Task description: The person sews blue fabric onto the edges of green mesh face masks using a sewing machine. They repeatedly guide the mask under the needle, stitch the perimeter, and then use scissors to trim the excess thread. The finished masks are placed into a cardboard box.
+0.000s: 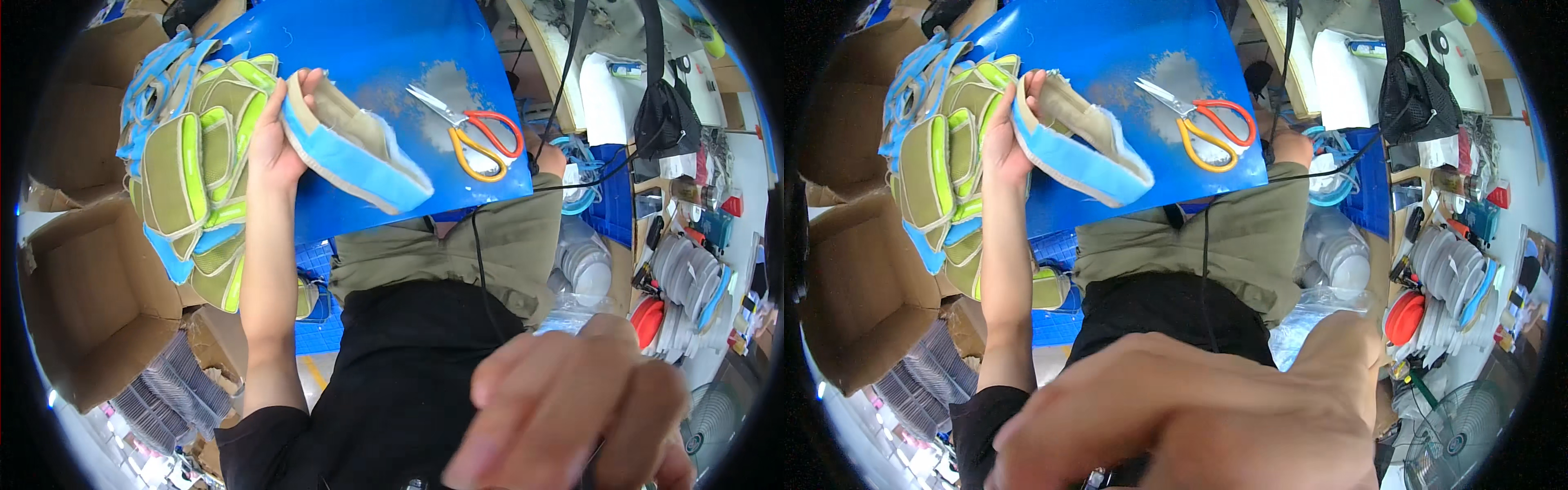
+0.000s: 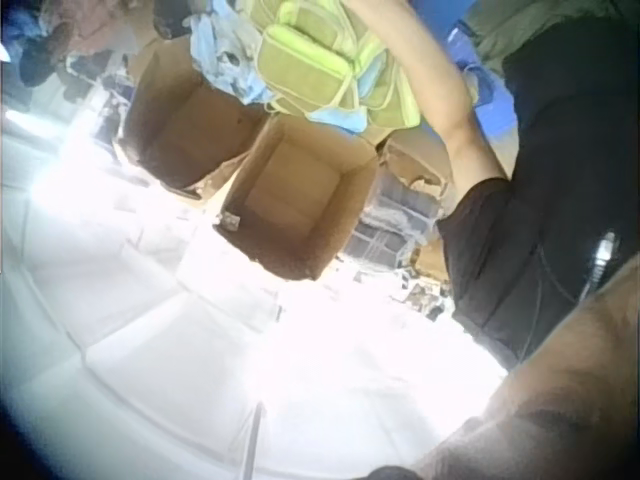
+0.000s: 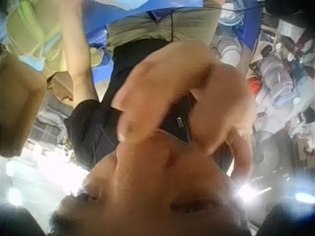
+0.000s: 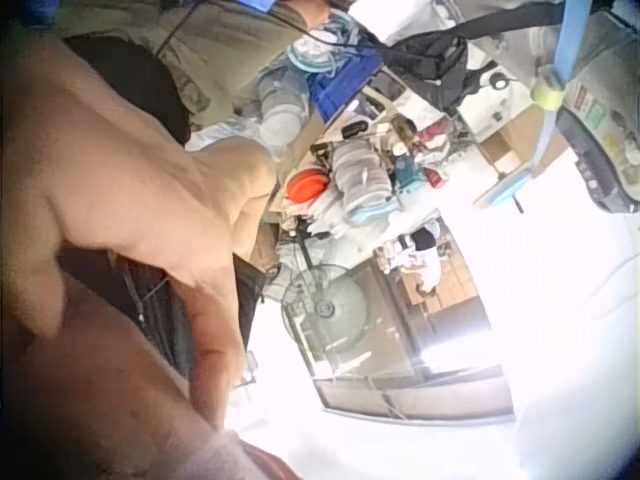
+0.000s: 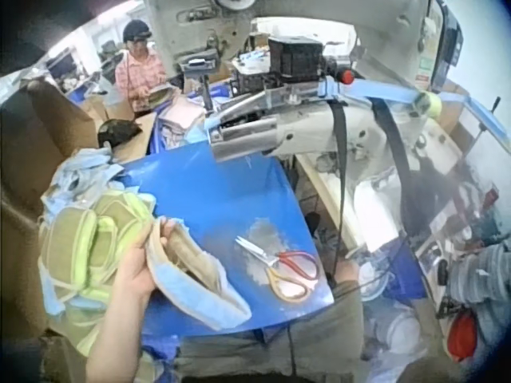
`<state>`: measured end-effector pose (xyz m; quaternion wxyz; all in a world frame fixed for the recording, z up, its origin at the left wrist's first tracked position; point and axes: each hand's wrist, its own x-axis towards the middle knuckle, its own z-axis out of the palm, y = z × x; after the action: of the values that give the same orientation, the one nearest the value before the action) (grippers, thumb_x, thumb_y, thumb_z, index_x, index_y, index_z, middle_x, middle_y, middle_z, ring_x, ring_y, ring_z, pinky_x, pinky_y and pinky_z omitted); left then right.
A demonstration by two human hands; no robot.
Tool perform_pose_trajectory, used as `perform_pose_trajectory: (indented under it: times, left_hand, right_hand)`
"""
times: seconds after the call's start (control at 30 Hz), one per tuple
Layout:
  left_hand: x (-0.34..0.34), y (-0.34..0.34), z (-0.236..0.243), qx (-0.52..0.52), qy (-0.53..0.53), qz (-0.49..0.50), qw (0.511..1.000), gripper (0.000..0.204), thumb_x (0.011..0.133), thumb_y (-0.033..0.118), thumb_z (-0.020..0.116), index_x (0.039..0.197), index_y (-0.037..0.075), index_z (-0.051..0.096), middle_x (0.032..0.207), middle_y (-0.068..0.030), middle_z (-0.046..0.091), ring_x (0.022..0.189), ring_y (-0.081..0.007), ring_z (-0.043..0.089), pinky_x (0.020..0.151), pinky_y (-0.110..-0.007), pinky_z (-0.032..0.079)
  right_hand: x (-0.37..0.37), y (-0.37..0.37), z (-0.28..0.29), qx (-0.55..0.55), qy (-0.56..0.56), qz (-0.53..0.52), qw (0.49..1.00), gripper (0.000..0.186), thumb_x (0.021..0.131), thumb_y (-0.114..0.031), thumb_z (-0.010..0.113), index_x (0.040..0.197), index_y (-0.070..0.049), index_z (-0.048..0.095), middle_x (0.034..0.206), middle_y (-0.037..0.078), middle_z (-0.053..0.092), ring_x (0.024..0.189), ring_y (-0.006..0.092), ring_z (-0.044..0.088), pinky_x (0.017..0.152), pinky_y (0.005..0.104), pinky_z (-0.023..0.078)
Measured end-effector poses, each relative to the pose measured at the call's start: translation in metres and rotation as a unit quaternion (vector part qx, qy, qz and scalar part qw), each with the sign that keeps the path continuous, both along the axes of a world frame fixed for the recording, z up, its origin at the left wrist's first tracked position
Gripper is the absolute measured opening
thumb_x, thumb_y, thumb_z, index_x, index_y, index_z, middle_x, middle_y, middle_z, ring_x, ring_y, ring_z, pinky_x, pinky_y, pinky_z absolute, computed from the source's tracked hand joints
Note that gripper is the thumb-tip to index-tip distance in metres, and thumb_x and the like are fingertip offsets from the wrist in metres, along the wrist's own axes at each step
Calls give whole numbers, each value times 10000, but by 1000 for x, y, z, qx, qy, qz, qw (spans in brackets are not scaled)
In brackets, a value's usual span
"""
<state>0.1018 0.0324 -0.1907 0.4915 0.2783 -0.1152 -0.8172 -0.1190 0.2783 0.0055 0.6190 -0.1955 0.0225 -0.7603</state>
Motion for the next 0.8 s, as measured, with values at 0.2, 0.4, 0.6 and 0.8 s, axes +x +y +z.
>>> perform_pose_trajectory:
  times: [0.2, 0.4, 0.6, 0.8]
  left_hand:
    - [7, 9, 6, -13, -16, 17, 1000, 357, 1042, 235, 565, 1286, -26, 584, 1272, -183, 667, 932, -210, 701, 857, -286, 605]
    - [14, 17, 5, -18, -39, 37, 998, 388, 1053, 245, 535, 1308, -47, 562, 1271, -192, 664, 1083, -228, 682, 877, -295, 599]
    - [5, 12, 9, -13, -37, 39, 998, 343, 1055, 226, 529, 1285, -23, 585, 1248, -185, 674, 973, -234, 704, 867, -311, 612]
    - [3, -1, 10, -44, 17, 14, 999, 320, 1050, 225, 544, 1257, -10, 605, 1245, -157, 683, 965, -238, 701, 881, -334, 606]
  right_hand:
    - [11, 2, -7, 41, 9, 41, 998, 661, 772, -527, 814, 1040, 3, 524, 1288, 388, 491, 1099, 361, 645, 943, 387, 547]
    - [-17, 1, 18, 146, 8, 186, 972, 547, 855, -474, 765, 1039, -20, 521, 1307, 349, 505, 1197, 335, 592, 1065, 386, 441]
    - [-45, -69, -61, -54, 501, 55, 862, 559, 801, -279, 780, 1208, -37, 483, 1218, 236, 606, 1151, 354, 609, 1036, 416, 435]
    - [-7, -115, -178, -36, 768, 98, 631, 392, 803, -242, 811, 1097, -36, 653, 1023, 125, 687, 1017, 349, 627, 926, 422, 454]
